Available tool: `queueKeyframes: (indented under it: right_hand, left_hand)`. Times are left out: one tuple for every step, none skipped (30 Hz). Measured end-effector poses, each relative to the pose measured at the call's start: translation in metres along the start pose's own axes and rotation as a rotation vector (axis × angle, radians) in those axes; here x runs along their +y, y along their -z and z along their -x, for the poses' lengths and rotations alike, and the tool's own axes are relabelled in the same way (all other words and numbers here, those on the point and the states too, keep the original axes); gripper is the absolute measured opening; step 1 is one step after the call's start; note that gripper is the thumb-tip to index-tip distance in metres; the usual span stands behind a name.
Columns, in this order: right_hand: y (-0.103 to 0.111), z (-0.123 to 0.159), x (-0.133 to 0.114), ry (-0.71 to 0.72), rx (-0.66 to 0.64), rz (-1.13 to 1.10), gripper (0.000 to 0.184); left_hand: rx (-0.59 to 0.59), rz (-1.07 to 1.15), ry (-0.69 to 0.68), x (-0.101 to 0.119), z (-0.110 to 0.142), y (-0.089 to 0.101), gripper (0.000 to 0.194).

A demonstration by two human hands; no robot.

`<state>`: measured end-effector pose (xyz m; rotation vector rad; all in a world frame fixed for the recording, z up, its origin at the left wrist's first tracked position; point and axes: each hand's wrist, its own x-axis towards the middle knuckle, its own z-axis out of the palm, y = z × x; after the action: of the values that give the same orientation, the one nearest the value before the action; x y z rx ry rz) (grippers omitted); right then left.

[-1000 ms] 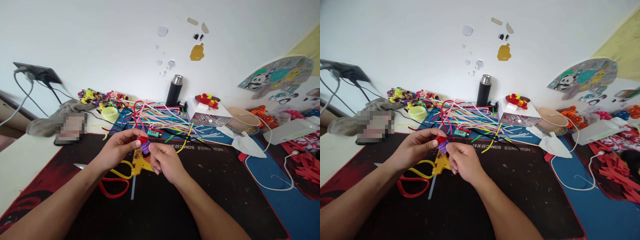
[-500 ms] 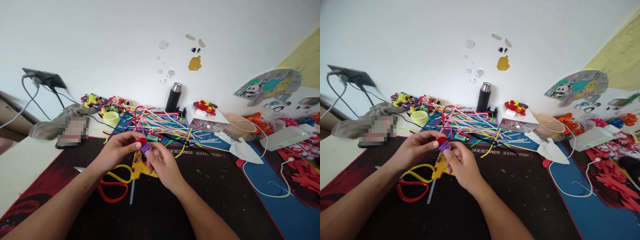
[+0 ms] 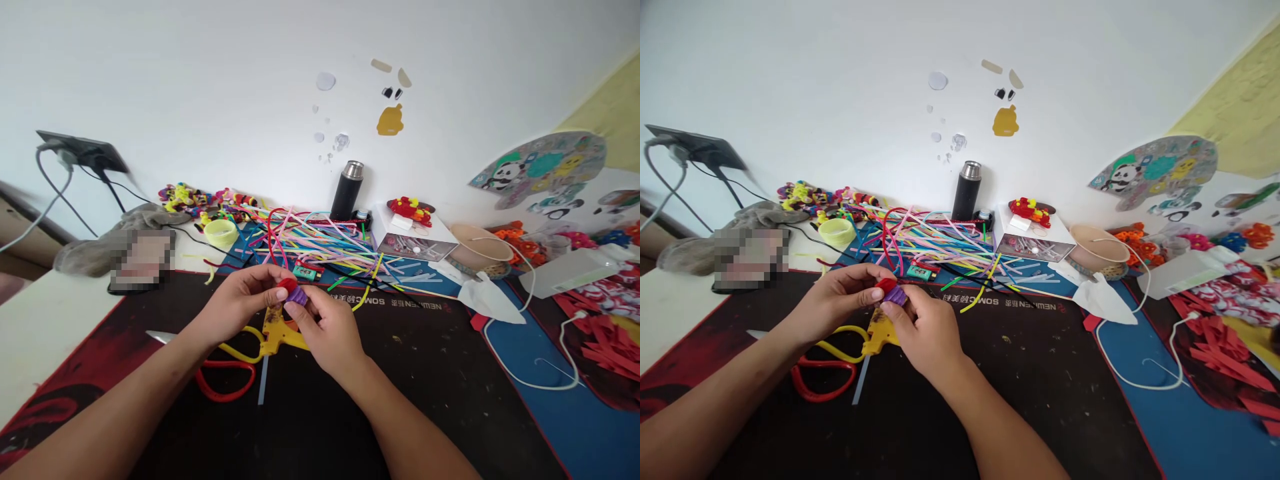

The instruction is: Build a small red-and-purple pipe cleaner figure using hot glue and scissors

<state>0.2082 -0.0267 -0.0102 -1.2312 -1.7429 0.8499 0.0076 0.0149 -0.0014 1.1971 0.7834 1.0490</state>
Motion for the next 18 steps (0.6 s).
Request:
queueKeyframes:
  right_hand:
    - [0.0001, 0.0003, -0.0003, 0.007, 0.007, 0.023, 0.030]
    - [0.0000, 0.0005, -0.0007, 0.010, 0.009, 0.038, 0.031]
    - [-0.0002, 0.0007, -0.0012, 0.009, 0.006, 0.045, 0.032]
    - [-0.0005, 0.0008, -0.0017, 0.005, 0.000, 0.046, 0.032]
    - [-0.0006, 0.0009, -0.0024, 0.001, -0.008, 0.044, 0.031]
    - [-0.0006, 0.0009, -0.0031, -0.001, -0.018, 0.042, 0.030]
    - [-0.0005, 0.0009, -0.0038, 0.002, -0.030, 0.041, 0.029]
    - [-0.0003, 0.0009, -0.0044, 0.008, -0.041, 0.046, 0.029]
    - [-0.0001, 0.0010, -0.0049, 0.017, -0.053, 0.056, 0.030]
    - [0.0001, 0.0011, -0.0053, 0.026, -0.058, 0.072, 0.030]
    - [0.0004, 0.0012, -0.0056, 0.035, -0.057, 0.094, 0.030]
    - [0.0005, 0.0014, -0.0057, 0.045, -0.048, 0.119, 0.029]
    - [0.0007, 0.0015, -0.0056, 0.052, -0.036, 0.145, 0.029]
    - [0.0007, 0.0016, -0.0053, 0.058, -0.025, 0.170, 0.030]
    - [0.0008, 0.0017, -0.0049, 0.060, -0.019, 0.193, 0.031]
    - [0.0008, 0.0017, -0.0044, 0.060, -0.019, 0.212, 0.032]
    - [0.0010, 0.0016, -0.0040, 0.057, -0.023, 0.225, 0.033]
    - [0.0011, 0.0014, -0.0037, 0.052, -0.029, 0.232, 0.034]
  left_hand:
    - [0.005, -0.001, 0.008, -0.0009, 0.0000, 0.0000, 0.035]
    - [0.008, -0.002, 0.014, -0.0018, -0.0001, 0.0002, 0.036]
    - [0.013, -0.003, 0.019, -0.0026, -0.0001, 0.0006, 0.037]
    - [0.019, -0.004, 0.022, -0.0032, -0.0002, 0.0012, 0.037]
    - [0.025, -0.002, 0.026, -0.0038, -0.0004, 0.0020, 0.038]
    - [0.030, 0.005, 0.029, -0.0042, -0.0006, 0.0029, 0.038]
    - [0.034, 0.017, 0.030, -0.0045, -0.0008, 0.0039, 0.039]
    - [0.038, 0.029, 0.030, -0.0047, -0.0012, 0.0048, 0.040]
    - [0.038, 0.039, 0.030, -0.0048, -0.0015, 0.0056, 0.041]
    - [0.038, 0.045, 0.031, -0.0047, -0.0017, 0.0061, 0.042]
    - [0.037, 0.046, 0.031, -0.0045, -0.0019, 0.0064, 0.043]
    - [0.036, 0.044, 0.034, -0.0043, -0.0019, 0.0065, 0.043]
    - [0.033, 0.038, 0.038, -0.0040, -0.0019, 0.0063, 0.044]
    - [0.030, 0.033, 0.043, -0.0036, -0.0017, 0.0061, 0.043]
    - [0.028, 0.027, 0.046, -0.0034, -0.0015, 0.0059, 0.042]
    - [0.028, 0.023, 0.048, -0.0034, -0.0013, 0.0058, 0.041]
    - [0.027, 0.020, 0.049, -0.0035, -0.0012, 0.0059, 0.040]
    - [0.026, 0.018, 0.048, -0.0038, -0.0011, 0.0063, 0.039]
